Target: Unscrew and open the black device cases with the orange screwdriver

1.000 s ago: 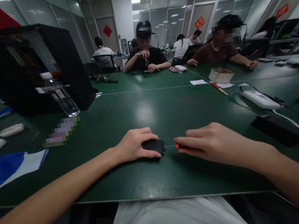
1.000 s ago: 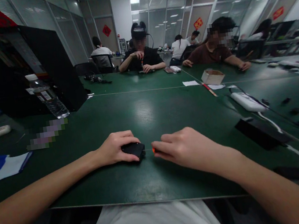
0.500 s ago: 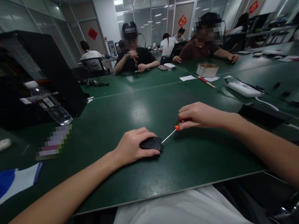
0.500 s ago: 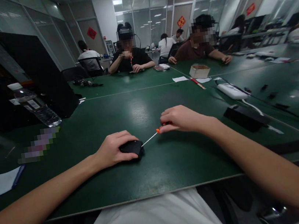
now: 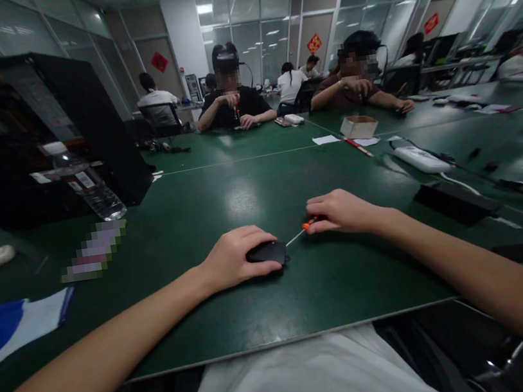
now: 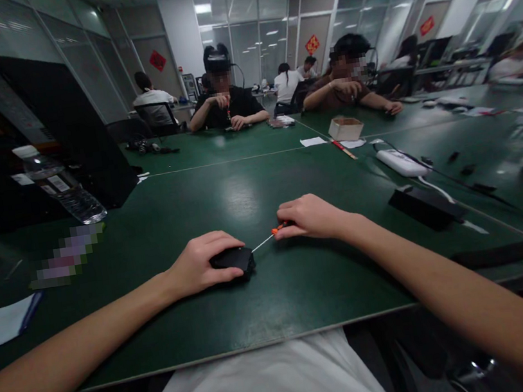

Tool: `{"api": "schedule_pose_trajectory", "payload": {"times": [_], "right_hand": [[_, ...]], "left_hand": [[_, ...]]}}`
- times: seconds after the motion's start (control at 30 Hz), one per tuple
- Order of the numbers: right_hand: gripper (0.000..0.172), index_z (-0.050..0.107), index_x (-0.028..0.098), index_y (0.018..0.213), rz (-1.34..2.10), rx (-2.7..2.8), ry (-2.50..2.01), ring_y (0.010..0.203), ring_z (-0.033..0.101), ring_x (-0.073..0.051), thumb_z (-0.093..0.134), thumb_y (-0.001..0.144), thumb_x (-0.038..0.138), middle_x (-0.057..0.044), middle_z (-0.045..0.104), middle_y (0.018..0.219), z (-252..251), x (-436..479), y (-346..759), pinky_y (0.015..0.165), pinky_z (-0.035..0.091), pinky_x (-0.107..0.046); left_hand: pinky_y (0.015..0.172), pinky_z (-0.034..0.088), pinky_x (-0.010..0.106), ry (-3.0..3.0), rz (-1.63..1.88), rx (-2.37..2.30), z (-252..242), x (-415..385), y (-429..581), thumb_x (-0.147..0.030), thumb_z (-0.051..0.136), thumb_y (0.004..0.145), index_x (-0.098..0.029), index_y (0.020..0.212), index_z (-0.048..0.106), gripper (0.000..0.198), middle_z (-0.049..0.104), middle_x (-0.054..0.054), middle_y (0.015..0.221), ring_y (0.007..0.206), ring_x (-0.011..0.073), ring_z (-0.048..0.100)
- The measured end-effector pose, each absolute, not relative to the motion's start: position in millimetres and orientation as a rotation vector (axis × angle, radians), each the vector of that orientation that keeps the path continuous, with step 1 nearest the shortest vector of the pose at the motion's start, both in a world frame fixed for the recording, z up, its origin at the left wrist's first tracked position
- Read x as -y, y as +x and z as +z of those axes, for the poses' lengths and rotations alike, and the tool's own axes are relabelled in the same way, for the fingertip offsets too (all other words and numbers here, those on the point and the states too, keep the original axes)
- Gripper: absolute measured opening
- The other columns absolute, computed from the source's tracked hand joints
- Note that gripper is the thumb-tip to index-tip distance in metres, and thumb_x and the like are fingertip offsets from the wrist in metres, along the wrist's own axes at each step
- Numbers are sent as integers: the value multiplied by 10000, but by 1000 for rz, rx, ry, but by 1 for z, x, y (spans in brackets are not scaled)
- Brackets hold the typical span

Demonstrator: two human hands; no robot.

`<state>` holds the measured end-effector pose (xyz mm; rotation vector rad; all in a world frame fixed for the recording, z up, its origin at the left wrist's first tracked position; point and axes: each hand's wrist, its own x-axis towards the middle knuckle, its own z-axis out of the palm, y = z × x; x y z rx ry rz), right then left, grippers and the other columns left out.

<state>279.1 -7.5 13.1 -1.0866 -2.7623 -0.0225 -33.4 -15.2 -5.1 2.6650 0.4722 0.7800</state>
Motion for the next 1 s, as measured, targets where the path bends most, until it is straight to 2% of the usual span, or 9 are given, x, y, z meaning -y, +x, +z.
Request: {"api": "schedule_pose_trajectory", "payload": {"times": [0.33,0.5,0.67,0.83,1.0], "right_hand": [[681,660,158,862,-110,2782,-1187,648,564,-162,340,954,753,-70,643,809,14,4,282,587,318,-258],[641,660,159,864,-121,2792,-1105,635,555,-145,346,985,704,-62,641,801,11,8,282,588,323,-253],[617,665,159,840,-315,2787,-989,606,537,-126,333,1018,647,-51,634,762,10,12,281,552,286,-250],[634,672,164,795,-532,2773,-920,590,524,-123,342,1004,664,-49,625,726,14,11,289,533,268,-260],[631,670,179,767,-575,2720,-936,598,526,-126,343,1006,662,-47,622,713,16,12,291,542,286,-268]], "left_hand": [[887,534,347,2642,751,-530,-4,16,-32,-510,709,892,-154,1176,684,456,735,115,1102,991,241,694],[873,534,342,2628,757,-561,-6,17,-32,-520,719,880,-158,1169,685,465,735,110,1084,969,236,695],[880,535,343,2614,781,-545,-6,18,-32,-510,730,874,-147,1166,685,467,734,111,1080,968,236,694],[837,529,323,2617,778,-589,-4,20,-31,-471,749,864,-153,1095,701,396,738,91,1024,920,223,692],[810,522,312,2616,775,-616,-4,20,-30,-496,742,865,-158,1064,700,394,739,81,998,898,218,691]]}}
